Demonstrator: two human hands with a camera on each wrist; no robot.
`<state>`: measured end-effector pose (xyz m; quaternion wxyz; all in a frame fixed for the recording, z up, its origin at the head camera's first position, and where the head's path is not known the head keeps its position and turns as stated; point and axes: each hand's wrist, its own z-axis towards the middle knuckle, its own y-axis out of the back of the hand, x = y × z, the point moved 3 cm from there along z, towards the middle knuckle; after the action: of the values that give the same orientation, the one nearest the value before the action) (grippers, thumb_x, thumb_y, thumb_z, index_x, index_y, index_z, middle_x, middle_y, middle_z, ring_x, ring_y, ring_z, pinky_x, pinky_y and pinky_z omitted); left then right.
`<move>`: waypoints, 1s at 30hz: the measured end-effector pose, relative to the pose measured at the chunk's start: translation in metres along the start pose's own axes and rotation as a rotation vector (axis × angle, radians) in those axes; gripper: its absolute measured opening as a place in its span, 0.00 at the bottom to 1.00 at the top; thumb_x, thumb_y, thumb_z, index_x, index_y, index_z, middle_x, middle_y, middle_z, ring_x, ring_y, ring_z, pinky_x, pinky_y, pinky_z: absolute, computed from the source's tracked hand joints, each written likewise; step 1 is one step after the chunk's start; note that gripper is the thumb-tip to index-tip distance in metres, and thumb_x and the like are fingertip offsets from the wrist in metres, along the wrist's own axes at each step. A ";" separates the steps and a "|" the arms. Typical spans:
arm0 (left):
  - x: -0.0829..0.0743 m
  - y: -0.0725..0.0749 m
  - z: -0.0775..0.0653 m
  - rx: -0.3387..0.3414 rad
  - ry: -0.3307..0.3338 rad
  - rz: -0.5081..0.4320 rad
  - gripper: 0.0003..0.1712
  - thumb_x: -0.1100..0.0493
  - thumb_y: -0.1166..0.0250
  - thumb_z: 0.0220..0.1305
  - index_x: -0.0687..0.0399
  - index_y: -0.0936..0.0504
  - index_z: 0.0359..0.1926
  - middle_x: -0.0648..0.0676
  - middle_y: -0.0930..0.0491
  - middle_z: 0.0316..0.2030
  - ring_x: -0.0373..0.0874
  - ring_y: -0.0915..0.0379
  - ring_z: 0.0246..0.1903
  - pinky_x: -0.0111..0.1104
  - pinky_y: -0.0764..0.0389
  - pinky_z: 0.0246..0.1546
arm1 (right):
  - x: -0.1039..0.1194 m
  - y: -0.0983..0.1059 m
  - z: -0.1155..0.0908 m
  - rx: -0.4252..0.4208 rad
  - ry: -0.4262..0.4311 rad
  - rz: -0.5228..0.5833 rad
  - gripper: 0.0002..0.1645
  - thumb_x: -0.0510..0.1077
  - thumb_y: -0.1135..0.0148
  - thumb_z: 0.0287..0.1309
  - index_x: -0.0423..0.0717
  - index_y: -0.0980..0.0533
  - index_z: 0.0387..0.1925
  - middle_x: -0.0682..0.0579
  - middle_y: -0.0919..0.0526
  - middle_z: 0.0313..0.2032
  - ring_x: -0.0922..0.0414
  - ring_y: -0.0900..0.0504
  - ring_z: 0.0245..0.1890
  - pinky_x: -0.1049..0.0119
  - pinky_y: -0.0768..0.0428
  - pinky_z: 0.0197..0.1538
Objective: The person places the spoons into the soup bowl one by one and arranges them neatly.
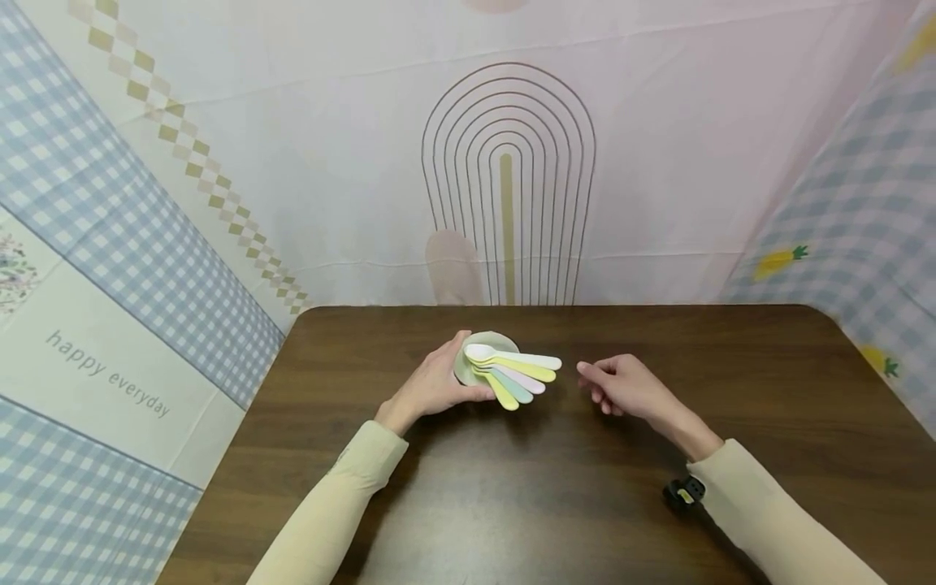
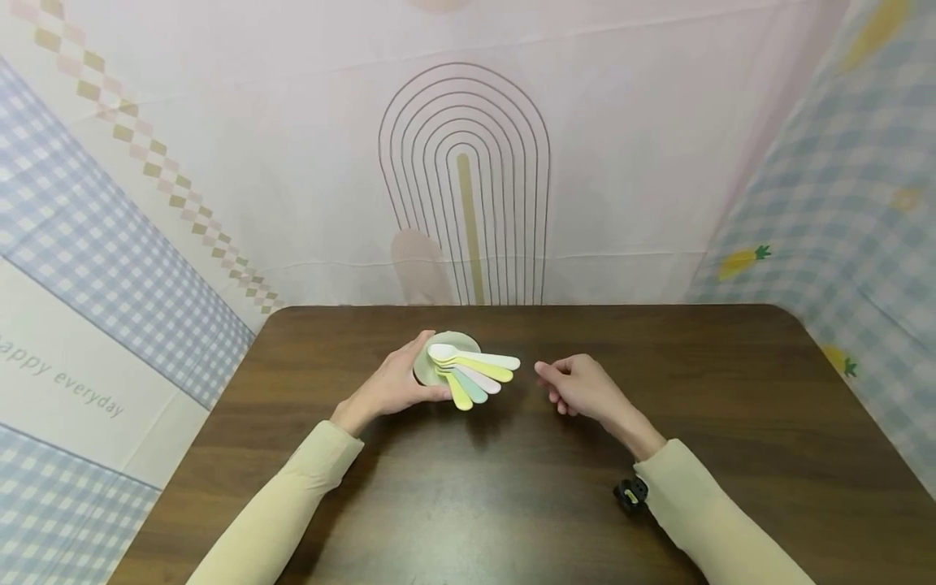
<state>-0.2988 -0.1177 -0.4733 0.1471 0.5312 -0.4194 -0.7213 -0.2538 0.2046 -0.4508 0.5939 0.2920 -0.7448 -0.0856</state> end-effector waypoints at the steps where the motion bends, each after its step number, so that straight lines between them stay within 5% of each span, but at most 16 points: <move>1: 0.001 0.000 0.000 -0.001 0.000 0.002 0.55 0.38 0.15 0.53 0.47 0.32 0.75 0.54 0.19 0.62 0.50 0.21 0.60 0.46 0.20 0.61 | 0.000 0.000 -0.002 -0.010 0.002 -0.026 0.29 0.58 0.46 0.84 0.36 0.16 0.41 0.56 0.23 0.22 0.61 0.25 0.21 0.65 0.23 0.26; 6: 0.004 0.001 0.000 -0.003 0.006 0.015 0.56 0.38 0.15 0.53 0.47 0.32 0.76 0.55 0.19 0.63 0.50 0.21 0.60 0.47 0.20 0.62 | 0.000 0.003 -0.008 -0.047 -0.005 -0.085 0.28 0.56 0.44 0.84 0.39 0.21 0.31 0.54 0.24 0.21 0.58 0.24 0.21 0.63 0.22 0.26; 21: 0.008 0.007 -0.008 0.058 0.074 0.031 0.72 0.33 0.18 0.56 0.57 0.48 0.88 0.65 0.34 0.81 0.59 0.34 0.80 0.58 0.30 0.79 | -0.008 0.012 -0.013 -0.073 -0.025 -0.094 0.25 0.54 0.44 0.84 0.37 0.18 0.37 0.54 0.22 0.24 0.58 0.23 0.24 0.64 0.21 0.28; 30: 0.012 0.015 -0.017 0.086 0.089 0.009 0.72 0.37 0.16 0.56 0.56 0.50 0.89 0.63 0.35 0.82 0.57 0.36 0.81 0.54 0.31 0.81 | -0.006 0.021 -0.016 -0.186 0.090 -0.120 0.20 0.50 0.41 0.82 0.35 0.16 0.46 0.50 0.17 0.26 0.60 0.18 0.24 0.64 0.15 0.29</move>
<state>-0.2921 -0.1419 -0.4710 0.1457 0.5668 -0.4454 -0.6776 -0.2455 0.2285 -0.4417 0.6449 0.2833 -0.6874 -0.1768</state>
